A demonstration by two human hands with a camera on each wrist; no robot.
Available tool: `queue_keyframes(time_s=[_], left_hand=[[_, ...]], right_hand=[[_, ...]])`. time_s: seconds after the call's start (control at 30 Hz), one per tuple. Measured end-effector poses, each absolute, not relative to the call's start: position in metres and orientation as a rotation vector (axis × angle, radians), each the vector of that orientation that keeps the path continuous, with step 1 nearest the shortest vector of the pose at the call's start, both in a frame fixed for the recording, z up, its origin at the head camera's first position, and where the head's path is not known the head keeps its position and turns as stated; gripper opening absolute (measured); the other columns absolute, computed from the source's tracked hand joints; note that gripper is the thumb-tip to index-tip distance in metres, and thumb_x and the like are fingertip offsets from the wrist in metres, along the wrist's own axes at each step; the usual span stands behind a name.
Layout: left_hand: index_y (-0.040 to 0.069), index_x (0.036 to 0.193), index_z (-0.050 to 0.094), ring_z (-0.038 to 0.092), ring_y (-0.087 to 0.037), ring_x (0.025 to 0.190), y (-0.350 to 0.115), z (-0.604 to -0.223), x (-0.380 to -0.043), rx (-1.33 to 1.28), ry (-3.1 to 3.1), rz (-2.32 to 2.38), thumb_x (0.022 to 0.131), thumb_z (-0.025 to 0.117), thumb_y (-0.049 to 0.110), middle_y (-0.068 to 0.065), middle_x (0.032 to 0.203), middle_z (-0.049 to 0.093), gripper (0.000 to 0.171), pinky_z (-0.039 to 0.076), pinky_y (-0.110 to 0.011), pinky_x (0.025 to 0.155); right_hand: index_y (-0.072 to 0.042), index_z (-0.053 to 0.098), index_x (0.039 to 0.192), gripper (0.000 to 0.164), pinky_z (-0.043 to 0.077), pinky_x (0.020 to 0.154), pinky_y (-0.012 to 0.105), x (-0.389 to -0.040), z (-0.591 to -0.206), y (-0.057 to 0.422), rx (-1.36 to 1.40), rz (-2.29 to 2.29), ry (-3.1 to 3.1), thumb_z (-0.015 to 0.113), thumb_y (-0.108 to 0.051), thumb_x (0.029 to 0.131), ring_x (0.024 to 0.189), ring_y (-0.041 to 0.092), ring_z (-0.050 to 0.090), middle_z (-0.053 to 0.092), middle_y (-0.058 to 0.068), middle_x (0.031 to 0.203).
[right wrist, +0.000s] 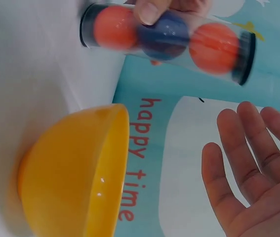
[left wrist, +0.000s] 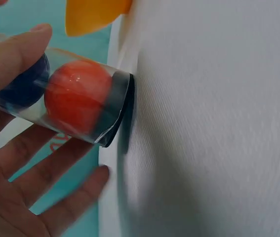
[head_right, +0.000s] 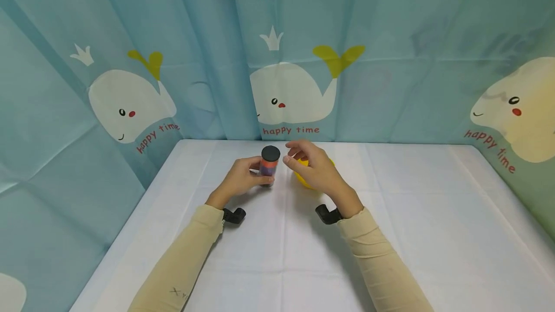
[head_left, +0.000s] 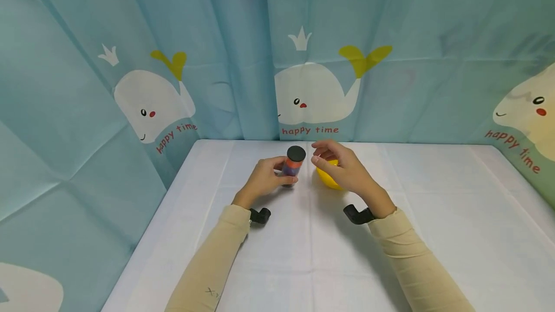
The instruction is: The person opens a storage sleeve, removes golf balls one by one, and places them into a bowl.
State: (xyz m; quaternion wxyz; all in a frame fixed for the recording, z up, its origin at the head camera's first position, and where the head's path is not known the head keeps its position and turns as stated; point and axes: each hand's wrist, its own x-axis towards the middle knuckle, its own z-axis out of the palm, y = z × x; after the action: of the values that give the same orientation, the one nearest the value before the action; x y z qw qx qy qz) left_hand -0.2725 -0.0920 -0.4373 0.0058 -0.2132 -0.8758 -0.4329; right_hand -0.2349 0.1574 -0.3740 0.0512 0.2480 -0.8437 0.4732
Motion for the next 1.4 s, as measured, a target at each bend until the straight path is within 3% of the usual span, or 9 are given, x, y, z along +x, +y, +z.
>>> queue_keyframes(time_s=[0.13,0.27,0.43,0.67,0.8,1.13,1.4], left_hand=[[0.021,0.129,0.071,0.069,-0.023,0.107,-0.088,-0.433,-0.27,-0.706,-2.736,-1.348,0.081,0.088,0.033,0.002,0.121,0.073,0.052,0.055,-0.045,0.096],[0.02,0.129,0.071,0.065,-0.022,0.106,-0.084,-0.428,-0.266,-0.746,-2.706,-1.31,0.081,0.089,0.031,0.0,0.112,0.069,0.053,0.054,-0.048,0.097],[0.019,0.128,0.073,0.062,-0.02,0.104,-0.08,-0.423,-0.263,-0.793,-2.678,-1.276,0.079,0.09,0.024,-0.001,0.104,0.063,0.052,0.053,-0.047,0.096],[0.022,0.126,0.073,0.067,-0.015,0.106,-0.075,-0.418,-0.259,-0.779,-2.703,-1.269,0.08,0.087,0.023,0.003,0.118,0.074,0.049,0.054,-0.041,0.098],[0.022,0.126,0.072,0.067,-0.016,0.108,-0.074,-0.416,-0.258,-0.744,-2.701,-1.34,0.081,0.087,0.025,0.003,0.122,0.074,0.048,0.055,-0.041,0.099],[0.025,0.134,0.066,0.061,-0.021,0.117,-0.07,-0.415,-0.257,-0.761,-2.615,-1.657,0.086,0.084,0.029,0.002,0.131,0.067,0.051,0.051,-0.044,0.107],[0.027,0.131,0.058,0.06,-0.022,0.11,-0.07,-0.418,-0.259,-0.782,-2.541,-1.792,0.088,0.083,0.023,-0.004,0.121,0.064,0.049,0.051,-0.04,0.101]], right_hand=[[-0.006,0.058,0.138,0.044,0.051,0.102,0.051,-0.236,-0.376,0.156,0.754,1.431,-2.61,0.065,-0.028,0.101,0.107,0.026,0.066,0.068,0.011,0.118],[-0.008,0.056,0.141,0.048,0.053,0.098,0.048,-0.236,-0.376,0.156,0.761,1.405,-2.642,0.067,-0.03,0.1,0.103,0.025,0.066,0.067,0.012,0.118],[-0.012,0.056,0.141,0.051,0.052,0.078,0.035,-0.235,-0.375,0.155,0.753,1.32,-2.657,0.07,-0.035,0.098,0.084,0.021,0.06,0.063,0.007,0.1],[-0.014,0.062,0.126,0.047,0.042,0.058,0.029,-0.233,-0.375,0.152,0.715,1.153,-2.625,0.077,-0.042,0.091,0.064,0.018,0.05,0.054,0.002,0.073],[-0.011,0.065,0.118,0.037,0.041,0.058,0.028,-0.232,-0.374,0.154,0.715,1.118,-2.578,0.076,-0.036,0.093,0.063,0.017,0.05,0.055,0.002,0.071],[-0.009,0.064,0.113,0.03,0.04,0.059,0.029,-0.233,-0.366,0.164,0.623,1.059,-2.559,0.068,-0.034,0.097,0.063,0.017,0.05,0.057,0.003,0.072],[-0.01,0.062,0.112,0.029,0.038,0.054,0.028,-0.235,-0.368,0.166,0.631,1.086,-2.54,0.066,-0.036,0.099,0.059,0.018,0.048,0.054,0.002,0.07]])
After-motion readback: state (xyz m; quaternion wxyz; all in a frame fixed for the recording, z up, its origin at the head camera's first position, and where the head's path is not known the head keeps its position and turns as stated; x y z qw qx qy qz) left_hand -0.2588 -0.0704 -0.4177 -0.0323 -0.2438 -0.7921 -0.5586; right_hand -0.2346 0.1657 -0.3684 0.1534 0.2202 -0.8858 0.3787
